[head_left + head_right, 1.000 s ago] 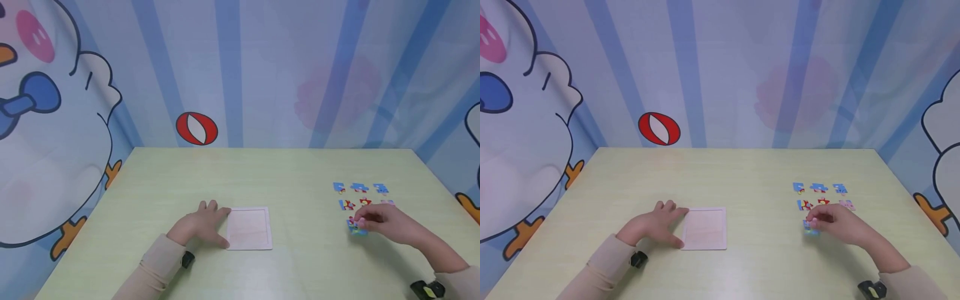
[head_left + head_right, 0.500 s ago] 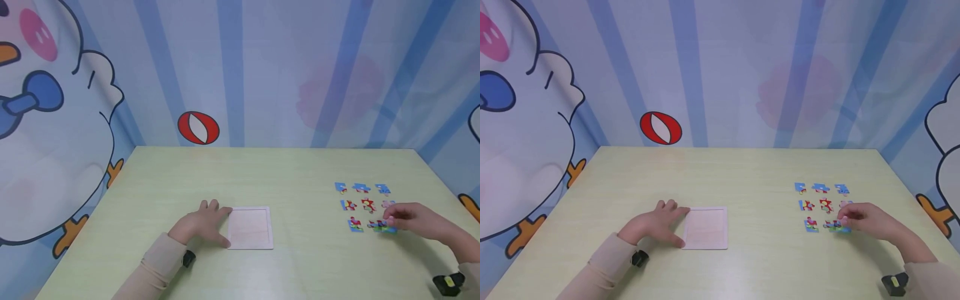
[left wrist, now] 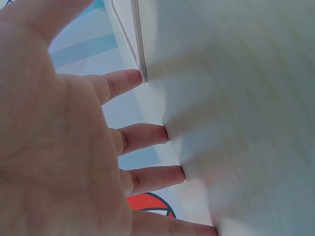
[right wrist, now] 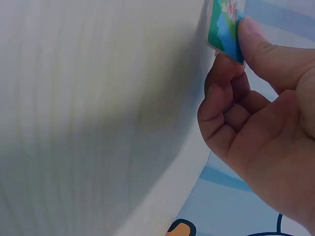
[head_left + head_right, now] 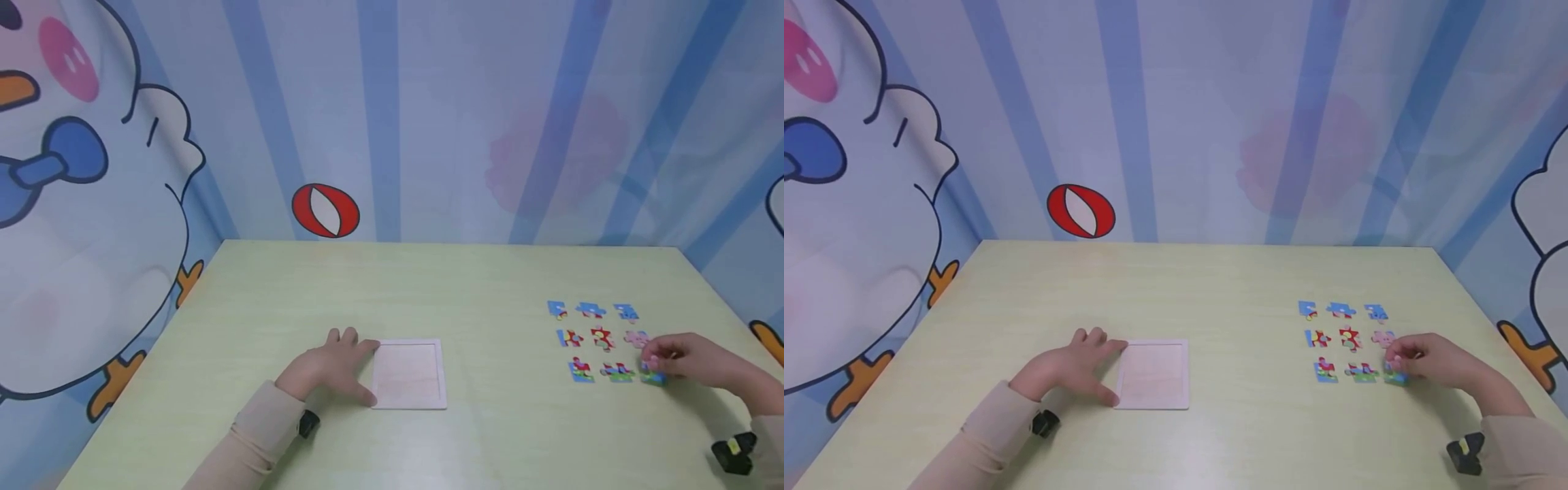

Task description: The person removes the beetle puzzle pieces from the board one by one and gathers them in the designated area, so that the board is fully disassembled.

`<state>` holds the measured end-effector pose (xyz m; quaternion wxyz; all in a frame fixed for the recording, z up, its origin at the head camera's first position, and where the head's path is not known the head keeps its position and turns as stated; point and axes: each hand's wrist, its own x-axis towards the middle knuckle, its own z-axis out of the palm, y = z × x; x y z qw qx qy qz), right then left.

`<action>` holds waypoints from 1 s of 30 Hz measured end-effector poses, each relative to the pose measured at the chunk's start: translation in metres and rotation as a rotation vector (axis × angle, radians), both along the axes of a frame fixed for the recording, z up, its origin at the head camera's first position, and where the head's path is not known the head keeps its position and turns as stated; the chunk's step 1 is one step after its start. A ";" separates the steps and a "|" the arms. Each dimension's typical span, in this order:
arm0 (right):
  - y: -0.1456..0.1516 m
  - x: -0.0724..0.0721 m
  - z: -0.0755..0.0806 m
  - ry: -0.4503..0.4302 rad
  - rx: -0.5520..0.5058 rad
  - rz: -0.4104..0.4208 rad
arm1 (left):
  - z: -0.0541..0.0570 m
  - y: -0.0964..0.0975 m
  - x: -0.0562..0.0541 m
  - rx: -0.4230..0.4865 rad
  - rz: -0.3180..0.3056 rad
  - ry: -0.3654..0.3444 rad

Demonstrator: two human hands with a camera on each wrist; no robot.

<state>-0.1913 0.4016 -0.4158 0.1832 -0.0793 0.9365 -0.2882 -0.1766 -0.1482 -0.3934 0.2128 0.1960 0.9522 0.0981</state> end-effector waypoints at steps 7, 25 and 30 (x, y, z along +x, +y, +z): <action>0.002 0.001 -0.004 0.013 0.028 -0.001 | 0.001 0.001 0.000 0.000 -0.005 -0.009; 0.002 0.000 -0.006 0.158 0.124 0.022 | 0.005 -0.002 -0.007 -0.010 -0.007 -0.028; -0.005 -0.009 0.008 0.229 0.092 -0.008 | 0.014 -0.014 -0.025 0.014 0.035 -0.047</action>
